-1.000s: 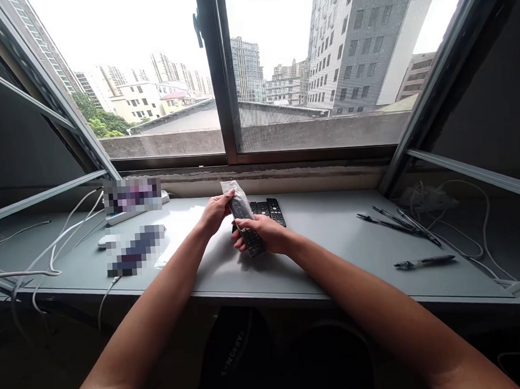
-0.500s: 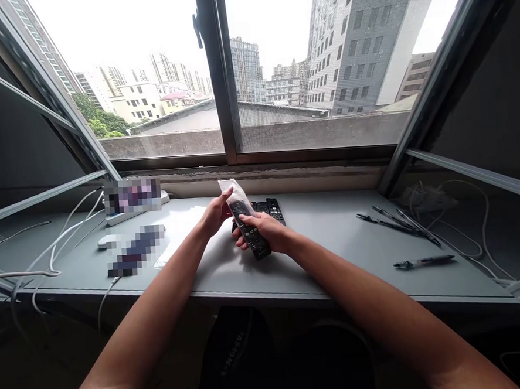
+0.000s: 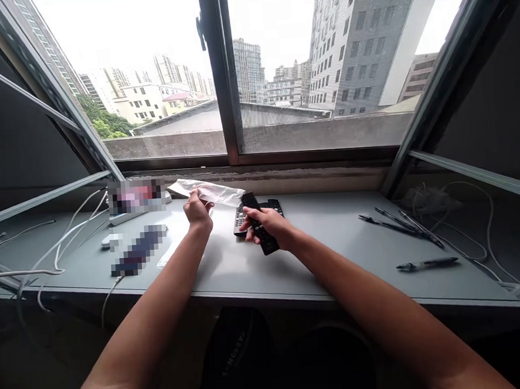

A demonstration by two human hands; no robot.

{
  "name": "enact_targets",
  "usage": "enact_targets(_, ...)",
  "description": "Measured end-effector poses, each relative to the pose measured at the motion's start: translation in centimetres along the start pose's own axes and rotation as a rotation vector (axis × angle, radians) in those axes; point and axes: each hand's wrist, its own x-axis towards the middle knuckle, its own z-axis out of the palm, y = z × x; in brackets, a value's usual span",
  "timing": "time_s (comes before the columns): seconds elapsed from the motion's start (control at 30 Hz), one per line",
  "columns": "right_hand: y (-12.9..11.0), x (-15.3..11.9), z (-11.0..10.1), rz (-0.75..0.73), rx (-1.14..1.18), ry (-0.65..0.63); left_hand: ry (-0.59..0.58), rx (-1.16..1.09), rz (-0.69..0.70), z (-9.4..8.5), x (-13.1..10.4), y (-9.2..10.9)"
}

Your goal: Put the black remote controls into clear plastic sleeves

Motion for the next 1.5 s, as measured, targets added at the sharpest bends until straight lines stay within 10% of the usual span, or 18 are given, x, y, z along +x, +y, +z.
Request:
enact_targets(0.13, -1.0, -0.1, -0.6, -0.169, 0.090, 0.182, -0.016, -0.034, -0.051, 0.1, -0.2, 0.4)
enact_targets(0.4, -1.2, -0.7, -0.4, -0.089, -0.002, -0.022, -0.467, 0.056, -0.162, 0.6, -1.6, 0.3)
enact_targets(0.6, -1.6, -0.6, -0.8, -0.115, -0.051, 0.175, -0.276, -0.016, -0.109, 0.3, -0.8, 0.5)
enact_targets(0.93, -0.9, -1.4, -0.8, 0.141, -0.133, -0.363, -0.657, 0.040, -0.398, 0.4, -1.5, -0.5)
enact_targets(1.5, -0.2, -1.7, -0.2, 0.150, -0.276, -0.475, -0.470, 0.131, -0.452, 0.2, -0.3, -1.4)
